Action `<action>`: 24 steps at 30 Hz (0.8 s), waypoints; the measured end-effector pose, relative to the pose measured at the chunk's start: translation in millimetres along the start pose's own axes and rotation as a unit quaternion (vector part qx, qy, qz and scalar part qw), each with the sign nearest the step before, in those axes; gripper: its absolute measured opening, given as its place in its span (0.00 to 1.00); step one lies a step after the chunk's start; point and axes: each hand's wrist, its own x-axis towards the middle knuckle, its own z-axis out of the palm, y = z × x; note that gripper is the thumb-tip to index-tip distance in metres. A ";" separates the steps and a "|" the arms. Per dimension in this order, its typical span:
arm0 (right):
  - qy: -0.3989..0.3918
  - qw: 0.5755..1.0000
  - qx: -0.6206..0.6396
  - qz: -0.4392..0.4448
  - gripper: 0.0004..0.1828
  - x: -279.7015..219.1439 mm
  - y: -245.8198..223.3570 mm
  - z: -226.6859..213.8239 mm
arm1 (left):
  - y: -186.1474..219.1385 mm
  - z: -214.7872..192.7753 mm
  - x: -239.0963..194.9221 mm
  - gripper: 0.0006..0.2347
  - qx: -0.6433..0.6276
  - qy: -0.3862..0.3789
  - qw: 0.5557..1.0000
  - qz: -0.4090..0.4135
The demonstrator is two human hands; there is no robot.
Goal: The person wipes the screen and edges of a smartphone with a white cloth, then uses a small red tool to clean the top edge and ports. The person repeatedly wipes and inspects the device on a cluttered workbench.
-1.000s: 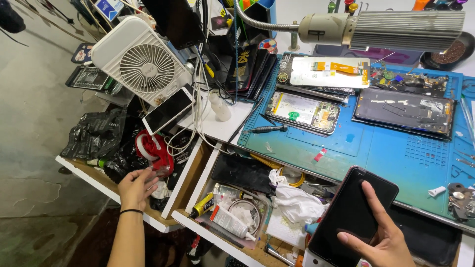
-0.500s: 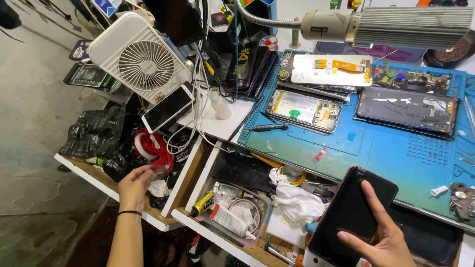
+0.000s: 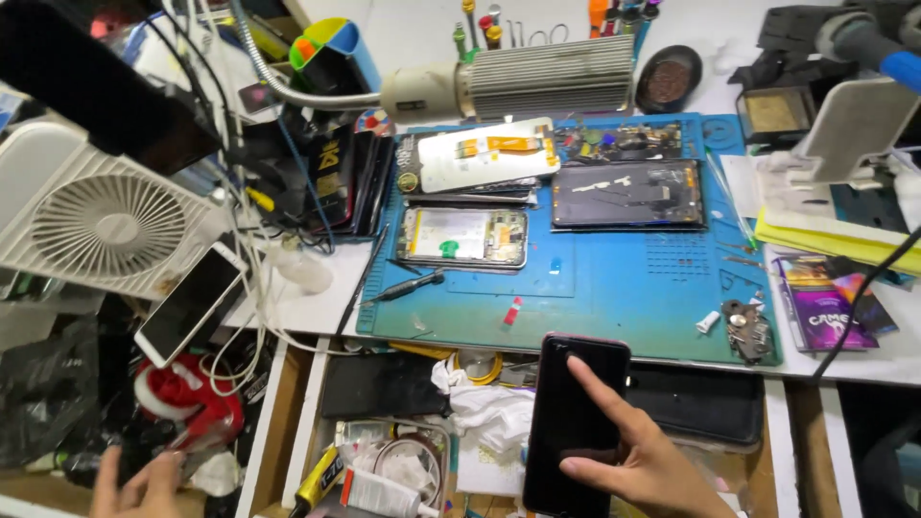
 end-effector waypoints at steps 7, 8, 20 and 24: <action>-0.125 0.978 -0.134 -0.095 0.51 -3.4 -3.6 8.2 | 221.7 30.0 -130.9 0.24 -0.195 -0.207 0.959 0.015; -0.140 0.978 -0.130 -0.083 0.49 -4.1 -7.0 10.1 | 220.9 42.0 -145.5 0.26 -0.275 -0.350 0.892 0.079; -0.196 0.956 -0.163 -0.149 0.47 -4.2 -5.4 1.5 | 246.9 96.7 -223.8 0.24 -0.346 -0.549 0.748 0.140; -0.173 0.954 -0.221 -0.106 0.47 -7.4 0.8 1.0 | 241.0 98.0 -227.2 0.26 -0.346 -0.546 0.750 0.137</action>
